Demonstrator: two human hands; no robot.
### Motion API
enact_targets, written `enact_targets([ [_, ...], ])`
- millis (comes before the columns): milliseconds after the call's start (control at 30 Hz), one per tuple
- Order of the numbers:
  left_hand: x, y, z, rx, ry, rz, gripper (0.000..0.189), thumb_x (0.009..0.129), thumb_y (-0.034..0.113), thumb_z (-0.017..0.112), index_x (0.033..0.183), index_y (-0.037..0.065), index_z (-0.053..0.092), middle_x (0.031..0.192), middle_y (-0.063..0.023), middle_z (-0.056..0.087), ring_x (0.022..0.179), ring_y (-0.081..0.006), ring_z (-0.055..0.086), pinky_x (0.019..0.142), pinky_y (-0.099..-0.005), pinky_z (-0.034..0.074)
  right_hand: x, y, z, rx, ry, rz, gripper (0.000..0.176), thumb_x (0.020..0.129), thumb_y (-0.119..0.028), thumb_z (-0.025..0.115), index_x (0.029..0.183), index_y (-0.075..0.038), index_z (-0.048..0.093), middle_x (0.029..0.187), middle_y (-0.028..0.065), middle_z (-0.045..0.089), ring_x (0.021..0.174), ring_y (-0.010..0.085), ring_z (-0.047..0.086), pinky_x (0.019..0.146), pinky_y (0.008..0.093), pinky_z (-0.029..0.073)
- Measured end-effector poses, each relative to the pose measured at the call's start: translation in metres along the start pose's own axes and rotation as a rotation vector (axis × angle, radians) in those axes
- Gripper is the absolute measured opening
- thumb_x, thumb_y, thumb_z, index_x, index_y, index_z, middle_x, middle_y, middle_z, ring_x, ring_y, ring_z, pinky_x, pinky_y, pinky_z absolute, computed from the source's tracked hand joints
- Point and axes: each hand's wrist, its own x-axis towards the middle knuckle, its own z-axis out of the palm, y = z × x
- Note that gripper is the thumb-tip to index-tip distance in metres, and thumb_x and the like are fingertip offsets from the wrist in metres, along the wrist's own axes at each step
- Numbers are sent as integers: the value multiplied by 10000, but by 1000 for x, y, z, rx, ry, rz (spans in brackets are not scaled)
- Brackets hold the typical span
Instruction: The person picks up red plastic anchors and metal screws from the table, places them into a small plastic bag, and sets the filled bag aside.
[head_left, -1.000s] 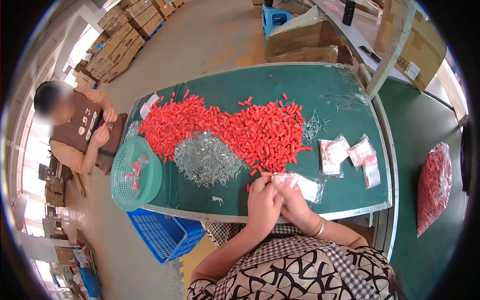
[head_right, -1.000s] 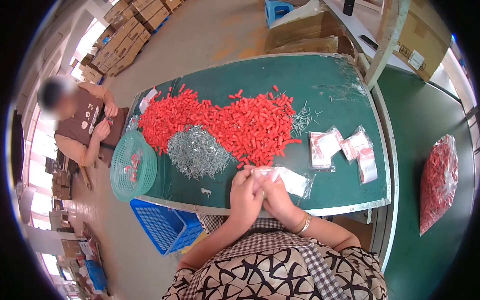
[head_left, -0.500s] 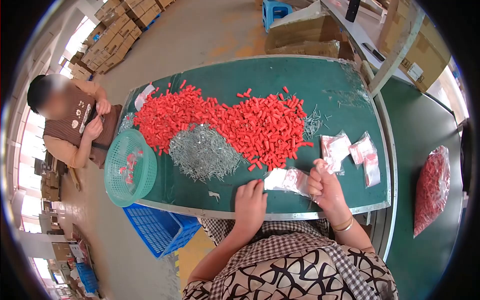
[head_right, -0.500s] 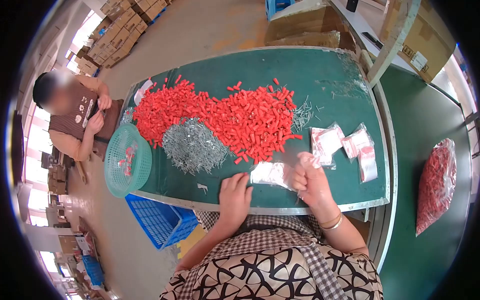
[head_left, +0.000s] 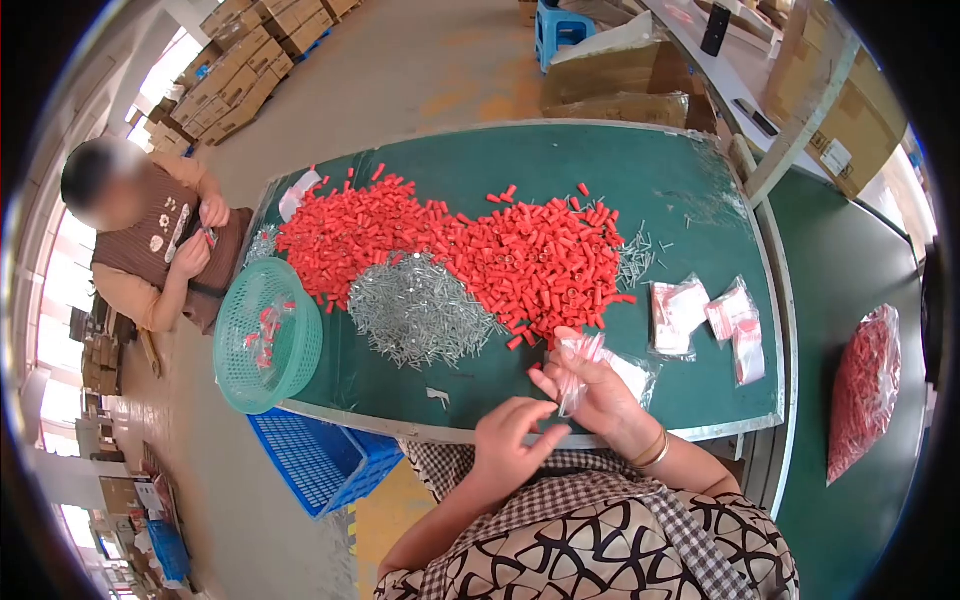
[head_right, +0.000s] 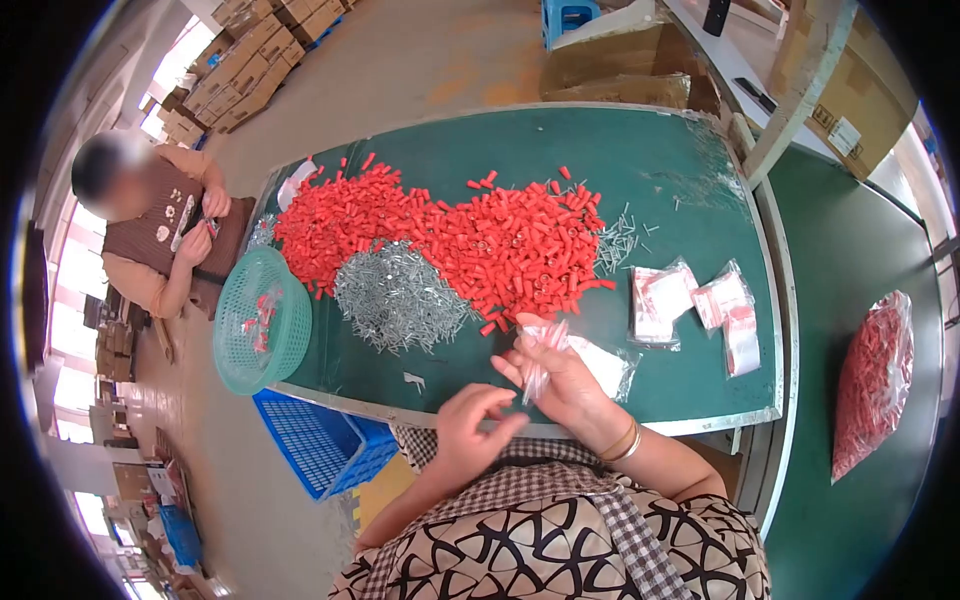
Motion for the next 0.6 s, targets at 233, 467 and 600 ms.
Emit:
enact_targets([
  [233,-4,-16,-16,100,145,-8,97,815,19,701,894,22,646,884,-100,642,714,-219,631,630,-314,507,19,24,19,52,-112,72,254,945,-136,610,1190,-135,540,868,15,605,863,162,617,1086,486,405],
  [467,-26,-25,-19,-507,410,-326,66,925,19,602,973,-25,589,936,-99,645,793,-144,626,730,-274,520,32,16,21,-6,6,15,195,954,-129,591,1147,-151,564,856,4,531,629,101,453,593,275,414],
  [600,-25,-25,-32,-555,461,-469,72,938,25,588,1003,-7,586,889,-78,657,777,-121,626,726,-256,521,28,-2,13,-255,-112,-35,93,953,-149,603,1009,-87,562,707,-24,441,517,66,315,458,229,244],
])
